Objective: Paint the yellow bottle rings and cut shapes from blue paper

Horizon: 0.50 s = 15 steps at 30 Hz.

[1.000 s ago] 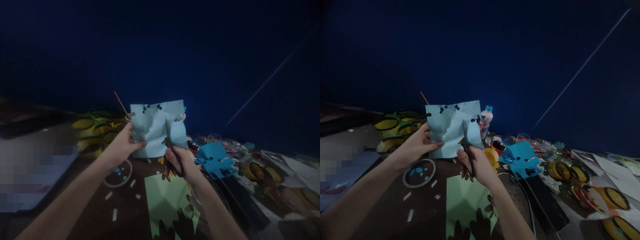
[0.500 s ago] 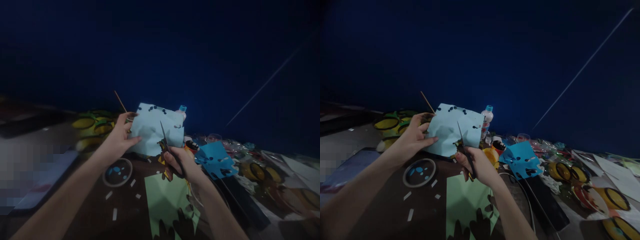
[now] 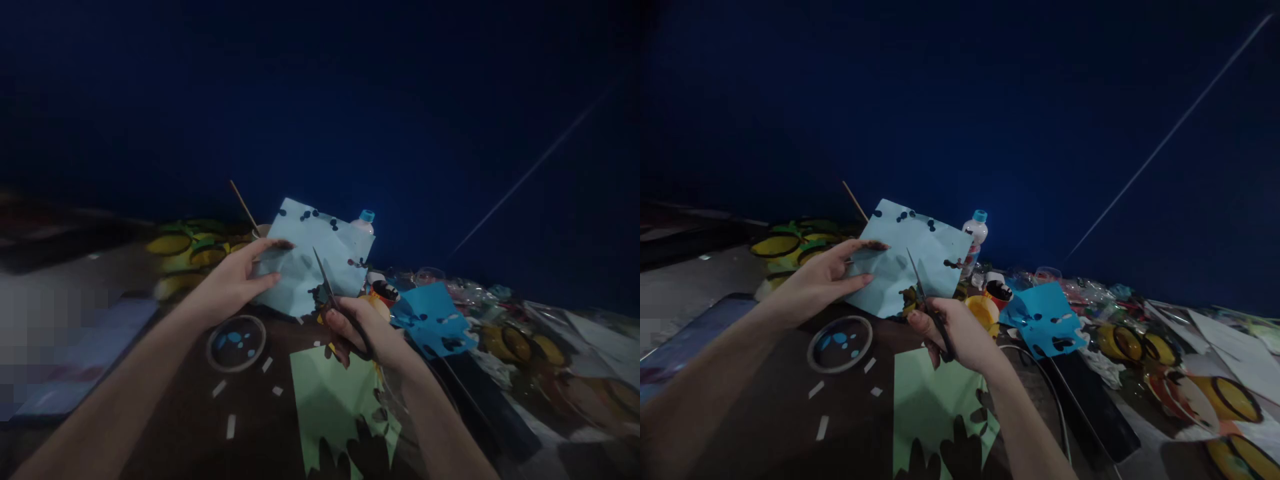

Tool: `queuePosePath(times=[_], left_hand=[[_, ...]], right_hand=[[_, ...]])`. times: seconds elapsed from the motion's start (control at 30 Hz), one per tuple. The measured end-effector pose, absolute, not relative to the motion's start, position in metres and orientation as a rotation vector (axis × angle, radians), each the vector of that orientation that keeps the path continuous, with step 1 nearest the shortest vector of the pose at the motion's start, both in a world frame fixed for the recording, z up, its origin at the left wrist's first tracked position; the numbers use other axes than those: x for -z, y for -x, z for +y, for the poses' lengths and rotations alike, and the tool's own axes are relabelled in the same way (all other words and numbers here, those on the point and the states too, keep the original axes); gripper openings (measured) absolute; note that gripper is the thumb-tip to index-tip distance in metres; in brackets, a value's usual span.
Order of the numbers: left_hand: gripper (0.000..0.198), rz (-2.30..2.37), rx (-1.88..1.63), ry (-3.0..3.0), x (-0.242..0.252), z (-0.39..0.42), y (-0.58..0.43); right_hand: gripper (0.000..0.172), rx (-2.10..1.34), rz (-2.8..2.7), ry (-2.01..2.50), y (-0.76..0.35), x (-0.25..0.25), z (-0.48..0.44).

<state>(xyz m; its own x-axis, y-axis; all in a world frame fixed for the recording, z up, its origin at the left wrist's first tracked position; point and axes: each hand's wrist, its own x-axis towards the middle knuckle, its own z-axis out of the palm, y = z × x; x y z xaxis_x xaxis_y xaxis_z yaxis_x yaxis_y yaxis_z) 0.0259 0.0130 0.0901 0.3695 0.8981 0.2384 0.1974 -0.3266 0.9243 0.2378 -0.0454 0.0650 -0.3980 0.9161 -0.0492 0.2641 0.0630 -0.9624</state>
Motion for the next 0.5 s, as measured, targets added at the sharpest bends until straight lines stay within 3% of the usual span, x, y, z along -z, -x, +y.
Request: queuePosePath(times=[0.5], left_hand=[[0.046, 0.953, -0.825, -2.047, -0.089, 0.02, -0.008]], right_hand=[[0.033, -1.536, -1.812, 1.276, -0.24, -0.077, -0.05]])
